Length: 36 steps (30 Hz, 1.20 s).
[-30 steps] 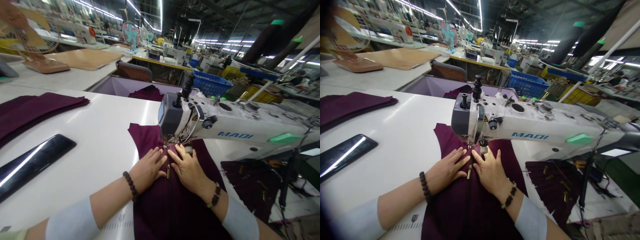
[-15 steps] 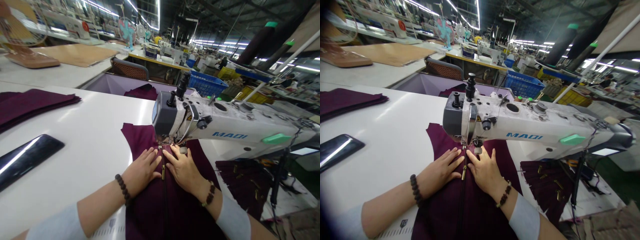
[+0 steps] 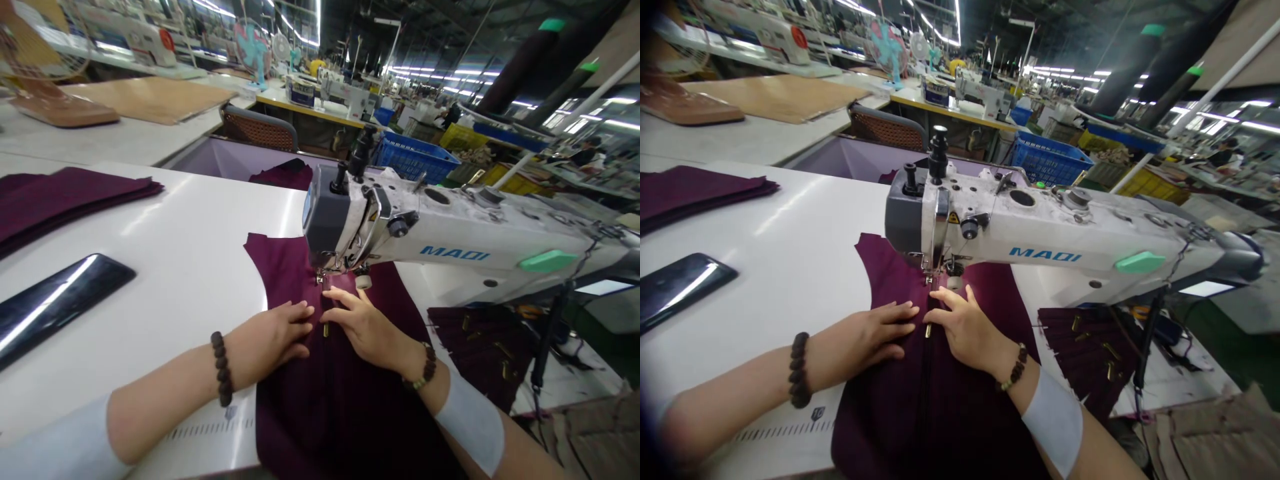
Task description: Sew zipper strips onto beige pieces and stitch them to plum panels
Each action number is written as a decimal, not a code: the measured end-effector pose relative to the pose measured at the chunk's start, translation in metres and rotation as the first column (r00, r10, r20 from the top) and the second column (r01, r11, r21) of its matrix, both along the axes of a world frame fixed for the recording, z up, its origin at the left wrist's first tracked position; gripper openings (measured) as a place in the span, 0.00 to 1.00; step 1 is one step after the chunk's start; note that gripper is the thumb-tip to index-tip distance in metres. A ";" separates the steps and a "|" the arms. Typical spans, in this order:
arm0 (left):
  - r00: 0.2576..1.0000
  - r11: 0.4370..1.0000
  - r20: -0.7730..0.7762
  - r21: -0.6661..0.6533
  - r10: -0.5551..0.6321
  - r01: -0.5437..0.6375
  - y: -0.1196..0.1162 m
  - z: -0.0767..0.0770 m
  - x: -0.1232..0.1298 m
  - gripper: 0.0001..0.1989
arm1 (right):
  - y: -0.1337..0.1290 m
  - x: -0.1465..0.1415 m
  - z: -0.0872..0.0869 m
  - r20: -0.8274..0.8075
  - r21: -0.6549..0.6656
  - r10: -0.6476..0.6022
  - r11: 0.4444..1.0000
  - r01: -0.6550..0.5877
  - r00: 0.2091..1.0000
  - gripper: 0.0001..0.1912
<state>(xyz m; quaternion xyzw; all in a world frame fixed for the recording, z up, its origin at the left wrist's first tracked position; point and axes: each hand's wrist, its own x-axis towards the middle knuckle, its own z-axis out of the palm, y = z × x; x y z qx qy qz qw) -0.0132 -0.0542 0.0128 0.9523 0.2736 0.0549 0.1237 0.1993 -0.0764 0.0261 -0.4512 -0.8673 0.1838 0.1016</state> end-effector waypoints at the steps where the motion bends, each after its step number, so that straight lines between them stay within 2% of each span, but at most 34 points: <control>1: 0.999 0.997 -0.003 -0.066 -0.042 0.042 -0.005 0.005 -0.006 0.14 | 0.001 0.000 0.001 -0.016 -0.012 0.006 1.000 -0.006 1.000 0.17; 3: 0.992 0.977 0.025 -0.173 -0.121 0.124 -0.017 0.014 -0.021 0.16 | 0.000 -0.001 0.002 -0.068 -0.034 0.009 0.999 -0.012 0.998 0.16; 5: 0.977 0.955 0.094 -0.212 -0.191 0.207 -0.032 0.017 -0.035 0.23 | -0.008 0.000 0.001 -0.143 -0.043 -0.019 0.999 0.013 0.989 0.16; 7: 0.959 0.947 0.129 -0.172 -0.253 0.273 -0.050 0.014 -0.045 0.31 | -0.027 0.003 -0.001 -0.211 -0.043 -0.073 0.997 0.065 0.975 0.15; 8: 0.959 0.956 0.126 -0.123 -0.253 0.268 -0.059 0.010 -0.047 0.33 | -0.039 0.004 -0.001 -0.229 -0.056 -0.095 0.995 0.084 0.969 0.14; 10: 0.973 0.979 0.105 0.011 -0.206 0.206 -0.076 0.000 -0.046 0.29 | -0.068 0.008 0.000 -0.233 -0.126 -0.099 0.989 0.070 0.967 0.11; 11: 0.979 0.984 0.122 0.089 -0.162 0.152 -0.084 -0.005 -0.044 0.24 | -0.082 0.010 0.001 -0.222 -0.184 -0.073 0.982 0.032 0.972 0.15; 12: 0.979 0.981 0.161 0.162 -0.129 0.103 -0.090 -0.009 -0.040 0.21 | -0.095 0.013 0.002 -0.211 -0.241 -0.035 0.970 -0.018 0.977 0.24; 14: 0.955 0.963 0.266 0.260 -0.134 0.063 -0.099 -0.012 -0.032 0.17 | -0.116 0.017 0.007 -0.204 -0.325 0.050 0.938 -0.116 0.978 0.38; 15: 0.937 0.957 0.316 0.283 -0.149 0.057 -0.101 -0.011 -0.028 0.16 | -0.123 0.019 0.009 -0.205 -0.346 0.080 0.926 -0.149 0.976 0.42; 17: 0.899 0.960 0.409 0.277 -0.158 0.043 -0.100 -0.004 -0.019 0.14 | -0.132 0.020 0.013 -0.203 -0.364 0.103 0.915 -0.173 0.974 0.45; 20: 0.830 0.989 0.552 0.144 -0.071 -0.011 -0.096 0.015 -0.003 0.12 | -0.139 0.015 0.015 -0.176 -0.372 0.067 0.919 -0.129 0.982 0.49; 22: 0.796 0.999 0.606 0.030 0.005 -0.029 -0.095 0.029 0.009 0.12 | -0.144 0.009 0.010 -0.150 -0.339 -0.012 0.940 -0.040 0.989 0.46; 24: 0.779 0.999 0.625 -0.041 0.041 -0.020 -0.095 0.041 0.019 0.11 | -0.150 0.005 0.002 -0.168 -0.277 -0.150 0.956 0.099 0.974 0.35; 26: 0.744 0.999 0.667 -0.042 0.050 -0.030 -0.096 0.047 0.023 0.09 | -0.157 0.004 -0.010 -0.248 -0.280 -0.310 0.930 0.238 0.918 0.27; 27: 0.717 0.998 0.695 -0.016 0.052 -0.057 -0.097 0.048 0.022 0.08 | -0.161 0.005 -0.015 -0.291 -0.321 -0.397 0.898 0.303 0.870 0.26; 30: 0.657 0.968 0.750 0.100 0.080 -0.232 -0.101 0.036 0.012 0.10 | -0.168 0.013 -0.027 -0.350 -0.506 -0.609 0.762 0.404 0.712 0.31; 32: 0.722 0.953 0.690 0.176 0.059 -0.246 -0.105 0.020 0.005 0.07 | -0.170 0.018 -0.030 -0.361 -0.587 -0.684 0.695 0.416 0.633 0.33; 34: 0.827 0.955 0.563 0.249 -0.005 -0.164 -0.110 0.003 0.003 0.07 | -0.171 0.022 -0.032 -0.365 -0.629 -0.721 0.657 0.415 0.589 0.34; 36: 0.886 0.943 0.460 0.315 -0.050 -0.110 -0.115 -0.011 0.006 0.10 | -0.172 0.025 -0.032 -0.357 -0.659 -0.749 0.625 0.419 0.558 0.35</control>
